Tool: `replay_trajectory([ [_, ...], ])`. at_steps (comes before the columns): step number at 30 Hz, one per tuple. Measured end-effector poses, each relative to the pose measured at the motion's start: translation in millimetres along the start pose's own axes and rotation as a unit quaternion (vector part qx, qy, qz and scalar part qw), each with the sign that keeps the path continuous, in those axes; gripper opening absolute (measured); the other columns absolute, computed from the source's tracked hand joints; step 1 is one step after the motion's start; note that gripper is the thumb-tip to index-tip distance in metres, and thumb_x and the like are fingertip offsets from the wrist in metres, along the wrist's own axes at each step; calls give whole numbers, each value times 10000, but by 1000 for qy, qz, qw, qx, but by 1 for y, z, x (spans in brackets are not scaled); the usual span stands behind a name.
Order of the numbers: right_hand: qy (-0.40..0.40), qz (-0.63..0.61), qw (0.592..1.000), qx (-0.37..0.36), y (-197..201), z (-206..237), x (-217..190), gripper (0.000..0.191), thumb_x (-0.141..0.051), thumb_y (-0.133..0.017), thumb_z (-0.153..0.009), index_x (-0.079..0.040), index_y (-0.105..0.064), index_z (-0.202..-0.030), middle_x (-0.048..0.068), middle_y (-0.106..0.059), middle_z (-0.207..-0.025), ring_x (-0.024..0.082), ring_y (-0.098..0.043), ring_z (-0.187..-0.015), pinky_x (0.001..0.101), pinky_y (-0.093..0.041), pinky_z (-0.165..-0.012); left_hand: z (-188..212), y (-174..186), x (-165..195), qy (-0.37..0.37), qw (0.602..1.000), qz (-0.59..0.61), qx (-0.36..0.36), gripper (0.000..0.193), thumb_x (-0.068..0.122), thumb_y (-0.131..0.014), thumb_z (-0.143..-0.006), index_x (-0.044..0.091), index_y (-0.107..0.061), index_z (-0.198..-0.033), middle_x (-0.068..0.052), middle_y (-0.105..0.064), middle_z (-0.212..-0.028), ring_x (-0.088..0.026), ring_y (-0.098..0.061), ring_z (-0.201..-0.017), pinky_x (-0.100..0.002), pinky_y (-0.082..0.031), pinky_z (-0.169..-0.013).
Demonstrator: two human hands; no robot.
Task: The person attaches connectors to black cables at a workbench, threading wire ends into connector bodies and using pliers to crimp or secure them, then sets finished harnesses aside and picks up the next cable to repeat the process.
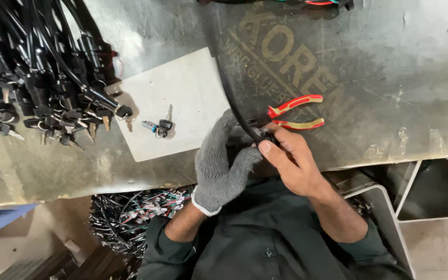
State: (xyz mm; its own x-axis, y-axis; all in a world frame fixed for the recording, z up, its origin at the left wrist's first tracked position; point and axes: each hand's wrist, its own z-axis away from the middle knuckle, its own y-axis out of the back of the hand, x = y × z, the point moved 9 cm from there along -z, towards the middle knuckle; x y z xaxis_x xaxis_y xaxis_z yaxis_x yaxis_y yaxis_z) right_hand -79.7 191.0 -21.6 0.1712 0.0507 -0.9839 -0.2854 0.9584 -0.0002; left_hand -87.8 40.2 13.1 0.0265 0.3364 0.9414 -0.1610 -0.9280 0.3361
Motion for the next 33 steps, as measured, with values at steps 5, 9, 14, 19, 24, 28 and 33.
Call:
replay_trajectory([
  [5, -17, -14, 998, -53, -8, 0, -12, 282, -174, -543, -1004, 47, -625, -1159, 18, -569, -888, 95, -484, -805, 284, -411, -703, -1, -8, 20, -166, 979, 14, -115, 554, 293, -715, -967, 107, -579, -1471, -128, -582, -1548, -331, -522, -1439, -459, -402, -1264],
  [9, 78, 13, 996, -39, -8, -4, -24, 286, -181, -519, -1052, 35, -609, -1216, 23, -659, -1018, 109, -568, -925, 316, -495, -816, -2, -3, 18, -144, 984, 17, -101, 536, 290, -709, -958, 93, -585, -1441, -110, -567, -1530, -350, -540, -1431, -434, -440, -1216],
  [14, 17, 76, 985, -155, -18, 4, 17, 235, -233, -617, -980, -2, -654, -998, 9, -583, -753, 99, -508, -681, 304, -435, -620, 3, 6, 22, -189, 965, 98, -154, 217, 216, -759, -976, 130, -738, -1174, -55, -704, -1360, -284, -594, -1371, -440, -424, -1235],
  [19, -110, -168, 935, -292, -32, 36, 62, 319, -267, -653, -955, 2, -611, -1122, 0, -605, -888, 111, -515, -792, 319, -438, -656, 6, 9, 18, -161, 949, 201, -179, 304, 256, -850, -833, 90, -766, -1073, -56, -734, -1205, -309, -595, -1281, -442, -454, -1136],
  [24, -33, -282, 931, -230, -35, 35, 70, 533, -400, -651, -1000, 53, -533, -1257, 74, -608, -1108, 174, -545, -962, 357, -472, -834, 4, 4, 22, -145, 961, 210, -107, 171, 175, -752, -952, 94, -726, -1100, -52, -725, -1201, -275, -616, -1250, -400, -477, -1118],
  [28, -53, -208, 976, 27, -15, 18, 78, 788, -457, -683, -994, -72, -354, -1598, 101, -650, -1047, 180, -615, -848, 370, -546, -752, -6, -2, 10, -79, 965, 243, -53, 192, 169, -660, -1074, 56, -695, -1225, -75, -681, -1318, -243, -601, -1293, -363, -468, -1147],
  [33, 205, 160, 964, 50, -15, 6, -19, 628, -524, -585, -1090, -42, -336, -1406, 203, -421, -1454, 302, -510, -1226, 443, -505, -1033, 0, -16, -16, 37, 950, 301, -74, 510, 198, -590, -1068, 23, -440, -1523, -65, -607, -1382, -121, -577, -1187, -277, -506, -1015],
])
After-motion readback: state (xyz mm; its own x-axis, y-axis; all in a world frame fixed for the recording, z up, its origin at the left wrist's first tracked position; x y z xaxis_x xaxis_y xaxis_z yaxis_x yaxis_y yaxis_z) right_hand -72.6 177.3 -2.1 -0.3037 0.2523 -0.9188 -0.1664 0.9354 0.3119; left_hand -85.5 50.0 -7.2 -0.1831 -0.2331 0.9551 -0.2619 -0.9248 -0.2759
